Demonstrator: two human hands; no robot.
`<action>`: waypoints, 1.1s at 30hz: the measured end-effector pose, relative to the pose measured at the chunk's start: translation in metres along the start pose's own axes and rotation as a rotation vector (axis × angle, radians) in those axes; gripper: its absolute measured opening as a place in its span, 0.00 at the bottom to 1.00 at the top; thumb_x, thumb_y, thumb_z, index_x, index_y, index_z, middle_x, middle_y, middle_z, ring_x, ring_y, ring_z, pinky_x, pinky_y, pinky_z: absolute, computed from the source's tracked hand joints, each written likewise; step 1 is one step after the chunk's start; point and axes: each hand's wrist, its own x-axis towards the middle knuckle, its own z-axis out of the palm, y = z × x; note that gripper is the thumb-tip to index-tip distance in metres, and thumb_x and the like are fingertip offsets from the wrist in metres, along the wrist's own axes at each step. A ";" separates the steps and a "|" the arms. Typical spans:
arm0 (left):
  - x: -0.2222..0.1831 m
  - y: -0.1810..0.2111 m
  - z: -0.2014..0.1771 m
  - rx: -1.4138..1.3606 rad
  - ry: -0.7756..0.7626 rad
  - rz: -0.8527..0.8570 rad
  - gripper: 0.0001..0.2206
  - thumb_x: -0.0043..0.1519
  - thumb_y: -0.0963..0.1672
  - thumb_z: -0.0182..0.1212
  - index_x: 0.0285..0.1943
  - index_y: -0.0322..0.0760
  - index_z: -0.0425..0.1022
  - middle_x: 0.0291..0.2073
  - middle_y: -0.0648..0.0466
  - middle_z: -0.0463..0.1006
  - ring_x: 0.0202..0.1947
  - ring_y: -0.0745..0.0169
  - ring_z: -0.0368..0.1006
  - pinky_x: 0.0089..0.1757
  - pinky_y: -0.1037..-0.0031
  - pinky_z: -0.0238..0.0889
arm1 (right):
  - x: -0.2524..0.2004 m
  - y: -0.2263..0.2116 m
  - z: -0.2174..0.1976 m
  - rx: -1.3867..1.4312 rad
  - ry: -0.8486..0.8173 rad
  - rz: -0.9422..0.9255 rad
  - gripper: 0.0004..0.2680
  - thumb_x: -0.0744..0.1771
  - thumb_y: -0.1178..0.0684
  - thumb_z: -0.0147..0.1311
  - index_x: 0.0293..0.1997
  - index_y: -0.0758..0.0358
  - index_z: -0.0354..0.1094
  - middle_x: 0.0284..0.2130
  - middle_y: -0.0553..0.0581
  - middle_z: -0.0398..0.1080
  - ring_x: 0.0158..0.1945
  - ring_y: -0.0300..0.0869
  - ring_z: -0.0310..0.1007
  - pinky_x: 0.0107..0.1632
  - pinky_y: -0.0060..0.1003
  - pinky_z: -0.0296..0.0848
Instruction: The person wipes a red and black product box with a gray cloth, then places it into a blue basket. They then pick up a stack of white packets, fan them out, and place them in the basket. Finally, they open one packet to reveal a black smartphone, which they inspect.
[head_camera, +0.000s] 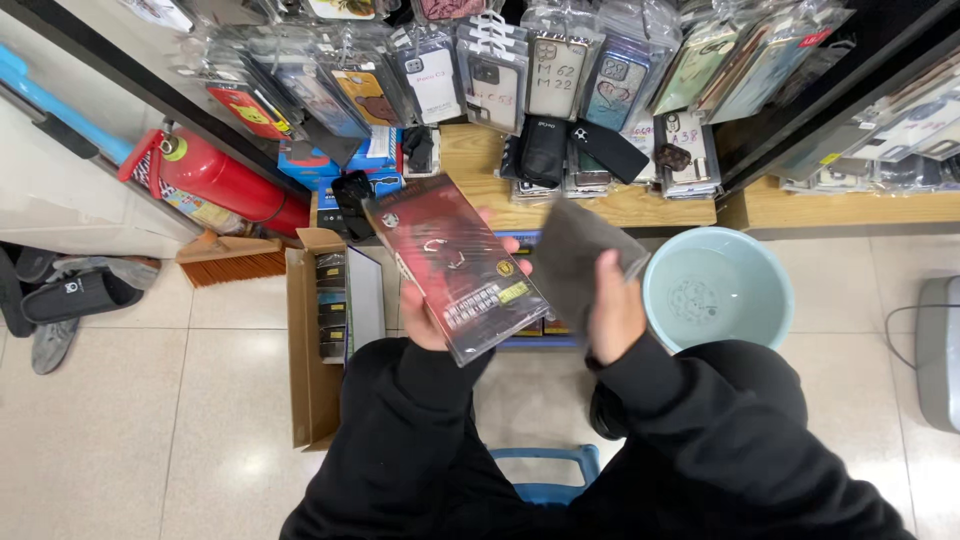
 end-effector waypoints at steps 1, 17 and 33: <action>0.003 0.010 -0.003 0.149 -0.030 -0.082 0.48 0.55 0.59 0.58 0.75 0.25 0.40 0.61 0.21 0.61 0.59 0.22 0.62 0.53 0.35 0.58 | -0.010 -0.036 0.001 0.052 0.109 0.084 0.29 0.68 0.34 0.43 0.59 0.82 0.60 0.58 0.85 0.56 0.67 0.65 0.50 0.69 0.59 0.44; -0.032 -0.033 0.003 0.730 0.150 -0.241 0.26 0.70 0.51 0.34 0.70 0.26 0.50 0.66 0.36 0.57 0.65 0.46 0.59 0.63 0.64 0.51 | -0.023 -0.016 0.011 -0.341 -0.345 -1.155 0.27 0.68 0.30 0.30 0.73 0.53 0.44 0.73 0.65 0.38 0.75 0.59 0.29 0.71 0.59 0.26; -0.025 -0.037 -0.043 0.805 0.165 -0.411 0.60 0.47 0.60 0.70 0.76 0.29 0.28 0.64 0.36 0.54 0.41 0.58 0.75 0.33 0.73 0.79 | 0.029 -0.081 -0.028 0.878 0.099 0.258 0.25 0.67 0.37 0.47 0.64 0.69 0.59 0.56 0.71 0.66 0.58 0.60 0.69 0.61 0.56 0.66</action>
